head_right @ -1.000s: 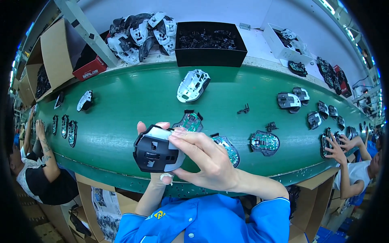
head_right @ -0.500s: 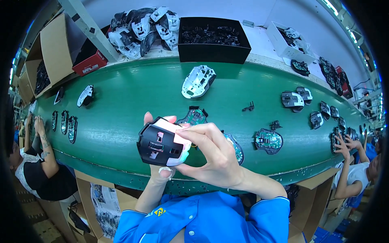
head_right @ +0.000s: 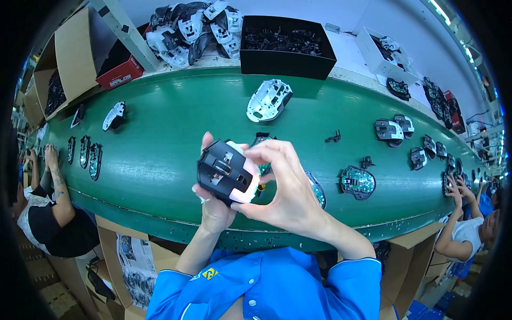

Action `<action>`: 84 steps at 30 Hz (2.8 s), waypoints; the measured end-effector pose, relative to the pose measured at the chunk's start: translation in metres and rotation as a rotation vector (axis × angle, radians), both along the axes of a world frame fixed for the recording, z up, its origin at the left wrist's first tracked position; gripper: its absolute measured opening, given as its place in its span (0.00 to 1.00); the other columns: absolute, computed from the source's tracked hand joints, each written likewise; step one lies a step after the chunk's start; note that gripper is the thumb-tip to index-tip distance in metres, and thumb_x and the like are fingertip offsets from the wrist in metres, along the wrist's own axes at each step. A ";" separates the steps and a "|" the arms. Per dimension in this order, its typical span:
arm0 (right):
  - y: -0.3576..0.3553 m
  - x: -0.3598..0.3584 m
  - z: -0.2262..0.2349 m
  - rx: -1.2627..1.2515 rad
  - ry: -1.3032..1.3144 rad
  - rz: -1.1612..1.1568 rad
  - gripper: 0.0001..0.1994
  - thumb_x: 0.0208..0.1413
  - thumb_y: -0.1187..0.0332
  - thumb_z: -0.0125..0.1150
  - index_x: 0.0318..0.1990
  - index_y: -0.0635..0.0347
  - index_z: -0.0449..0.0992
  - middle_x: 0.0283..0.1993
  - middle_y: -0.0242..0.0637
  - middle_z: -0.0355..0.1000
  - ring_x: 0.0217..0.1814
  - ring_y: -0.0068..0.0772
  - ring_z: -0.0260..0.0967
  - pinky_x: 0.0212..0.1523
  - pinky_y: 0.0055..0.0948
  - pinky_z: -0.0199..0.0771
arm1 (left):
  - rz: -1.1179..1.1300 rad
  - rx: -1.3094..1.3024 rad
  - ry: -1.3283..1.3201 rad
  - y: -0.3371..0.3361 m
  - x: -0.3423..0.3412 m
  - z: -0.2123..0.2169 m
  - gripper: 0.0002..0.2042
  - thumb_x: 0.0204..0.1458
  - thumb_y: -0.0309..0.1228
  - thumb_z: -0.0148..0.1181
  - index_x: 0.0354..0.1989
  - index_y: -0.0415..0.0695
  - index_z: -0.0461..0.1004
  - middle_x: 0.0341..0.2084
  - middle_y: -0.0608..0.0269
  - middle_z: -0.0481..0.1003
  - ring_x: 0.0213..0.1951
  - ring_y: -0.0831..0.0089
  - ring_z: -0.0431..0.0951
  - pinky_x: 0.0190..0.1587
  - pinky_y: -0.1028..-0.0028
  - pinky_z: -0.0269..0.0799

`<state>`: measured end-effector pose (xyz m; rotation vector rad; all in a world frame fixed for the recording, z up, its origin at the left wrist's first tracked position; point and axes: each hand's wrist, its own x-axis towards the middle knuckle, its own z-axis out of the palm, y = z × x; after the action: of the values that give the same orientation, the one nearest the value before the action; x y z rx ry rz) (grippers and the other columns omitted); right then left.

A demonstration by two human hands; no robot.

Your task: The person assembles computer mice on a conveyor belt by installing internal components into mouse shells, attaching side panels and upper covers, and fitting the assembled shells onto mouse bases by hand.

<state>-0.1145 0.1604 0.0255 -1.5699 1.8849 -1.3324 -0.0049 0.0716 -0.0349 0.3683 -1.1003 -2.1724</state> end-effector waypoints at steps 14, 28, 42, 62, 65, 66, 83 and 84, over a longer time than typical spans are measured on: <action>0.023 -0.034 -0.030 0.008 -0.793 0.074 0.45 0.25 0.78 0.70 0.59 0.63 0.54 0.59 0.42 0.58 0.62 0.37 0.58 0.60 0.38 0.61 | 0.339 -0.743 0.286 -0.019 0.004 -0.014 0.68 0.20 0.73 0.61 0.67 0.53 0.28 0.58 0.47 0.51 0.61 0.49 0.53 0.53 0.49 0.62; 0.030 -0.034 -0.063 -0.047 -1.341 0.154 0.54 0.24 0.53 0.79 0.63 0.55 0.53 0.61 0.46 0.56 0.63 0.52 0.56 0.58 0.54 0.65 | 0.289 -0.613 0.235 -0.018 0.009 -0.006 0.49 0.42 0.41 0.62 0.66 0.40 0.33 0.52 0.42 0.58 0.55 0.54 0.63 0.50 0.58 0.64; 0.017 -0.027 -0.055 -0.084 -1.299 0.172 0.59 0.23 0.50 0.80 0.64 0.58 0.48 0.60 0.44 0.57 0.60 0.47 0.60 0.59 0.48 0.66 | 0.250 -0.714 0.250 -0.026 0.012 -0.004 0.49 0.31 0.29 0.57 0.66 0.39 0.35 0.51 0.43 0.62 0.53 0.55 0.65 0.51 0.60 0.64; 0.015 0.011 -0.005 -0.337 0.960 0.132 0.19 0.47 0.66 0.62 0.49 0.39 0.70 0.56 0.28 0.66 0.56 0.35 0.64 0.59 0.42 0.64 | -0.744 0.221 -0.006 -0.031 0.034 0.009 0.50 0.35 0.44 0.68 0.64 0.35 0.45 0.57 0.51 0.60 0.59 0.64 0.62 0.60 0.67 0.57; 0.016 0.012 0.003 -0.195 0.897 0.080 0.28 0.41 0.70 0.65 0.54 0.42 0.66 0.60 0.35 0.61 0.60 0.43 0.59 0.59 0.44 0.63 | -0.635 0.336 -0.032 -0.024 0.035 0.008 0.48 0.36 0.43 0.66 0.63 0.35 0.47 0.55 0.52 0.62 0.56 0.65 0.65 0.58 0.68 0.61; 0.017 0.012 0.004 -0.137 0.838 0.011 0.30 0.39 0.74 0.64 0.55 0.47 0.65 0.60 0.39 0.60 0.61 0.45 0.58 0.59 0.45 0.62 | -0.600 0.373 -0.032 -0.022 0.035 0.003 0.47 0.36 0.43 0.66 0.63 0.35 0.48 0.55 0.51 0.62 0.56 0.65 0.65 0.58 0.68 0.61; 0.004 0.024 -0.011 0.259 -0.285 -0.043 0.41 0.36 0.62 0.73 0.59 0.65 0.59 0.49 0.43 0.61 0.53 0.38 0.63 0.53 0.32 0.64 | -0.295 0.042 0.124 -0.026 0.023 -0.008 0.49 0.34 0.33 0.71 0.65 0.42 0.45 0.58 0.49 0.56 0.60 0.61 0.58 0.61 0.63 0.56; 0.003 0.024 -0.010 0.288 -0.291 -0.069 0.40 0.36 0.62 0.72 0.58 0.64 0.59 0.47 0.42 0.62 0.51 0.37 0.64 0.52 0.31 0.65 | -0.324 0.034 0.099 -0.027 0.024 -0.009 0.49 0.34 0.33 0.72 0.65 0.42 0.44 0.57 0.50 0.57 0.59 0.61 0.60 0.60 0.63 0.58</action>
<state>-0.0903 0.1635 0.0159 -1.1152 1.8619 -1.1790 0.0194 0.0445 -0.0443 0.0987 -1.1312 -2.4648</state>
